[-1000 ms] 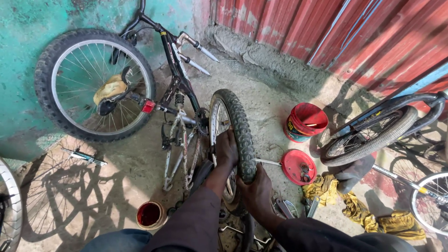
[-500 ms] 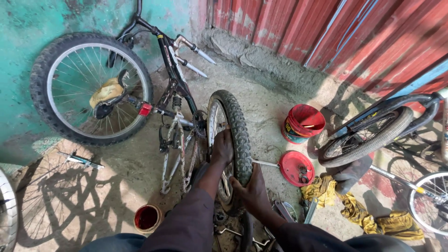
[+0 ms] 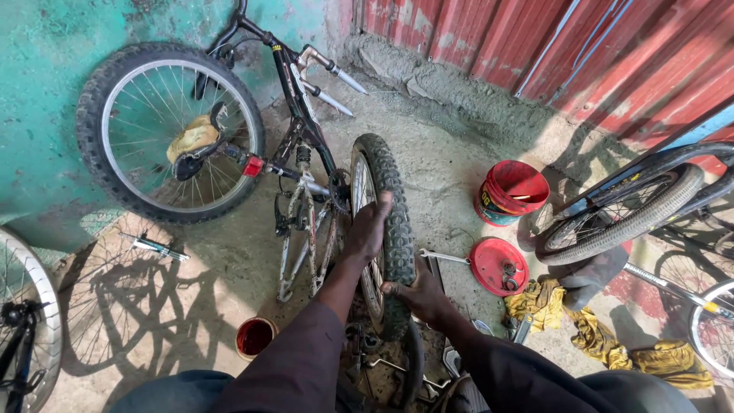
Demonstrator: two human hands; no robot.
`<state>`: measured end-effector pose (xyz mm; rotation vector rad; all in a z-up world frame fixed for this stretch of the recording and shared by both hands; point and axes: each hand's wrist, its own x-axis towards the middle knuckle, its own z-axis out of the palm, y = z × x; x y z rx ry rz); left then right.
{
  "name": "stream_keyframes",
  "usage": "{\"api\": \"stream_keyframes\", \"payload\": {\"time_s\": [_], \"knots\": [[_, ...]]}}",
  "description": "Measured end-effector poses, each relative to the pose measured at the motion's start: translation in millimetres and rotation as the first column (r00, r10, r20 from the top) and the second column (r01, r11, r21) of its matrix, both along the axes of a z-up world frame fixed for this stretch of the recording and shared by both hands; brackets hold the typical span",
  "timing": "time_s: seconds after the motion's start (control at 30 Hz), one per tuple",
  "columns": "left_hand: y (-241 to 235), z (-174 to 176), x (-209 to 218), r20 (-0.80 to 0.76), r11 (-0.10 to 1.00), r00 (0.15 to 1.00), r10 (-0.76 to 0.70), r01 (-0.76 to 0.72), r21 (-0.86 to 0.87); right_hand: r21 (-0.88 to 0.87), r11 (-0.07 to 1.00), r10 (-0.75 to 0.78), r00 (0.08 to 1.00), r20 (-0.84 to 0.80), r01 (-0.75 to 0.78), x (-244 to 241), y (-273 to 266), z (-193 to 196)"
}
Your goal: The person removes the inner tube from a bicycle tire, then uses a wrench to pry the tire bead off the rim. They continue to work on the wheel, manipulating the tire and rim.
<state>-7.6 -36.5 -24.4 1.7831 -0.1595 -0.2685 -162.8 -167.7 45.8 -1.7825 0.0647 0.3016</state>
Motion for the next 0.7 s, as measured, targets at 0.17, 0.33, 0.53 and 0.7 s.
{"api": "stream_keyframes", "payload": {"time_s": [0.17,0.33,0.53,0.7], "knots": [[23,78,-31,0.034,0.999,0.999,-0.027,0.027,-0.021,0.383,0.916,0.096,0.993,0.072,-0.116,23,-33,-93],[24,68,-22,-0.014,0.996,0.996,0.093,-0.093,-0.015,0.349,0.922,-0.074,0.962,-0.264,0.167,21,-54,-148],[35,140,-11,0.047,0.959,0.986,0.162,-0.146,-0.241,-0.965,-0.241,0.781,0.569,-0.258,-0.106,-3,-99,-334],[55,200,-9,0.067,0.817,0.974,0.215,-0.142,-0.559,-0.688,0.693,-0.167,0.881,-0.443,-0.215,-2,-112,-545]]}}
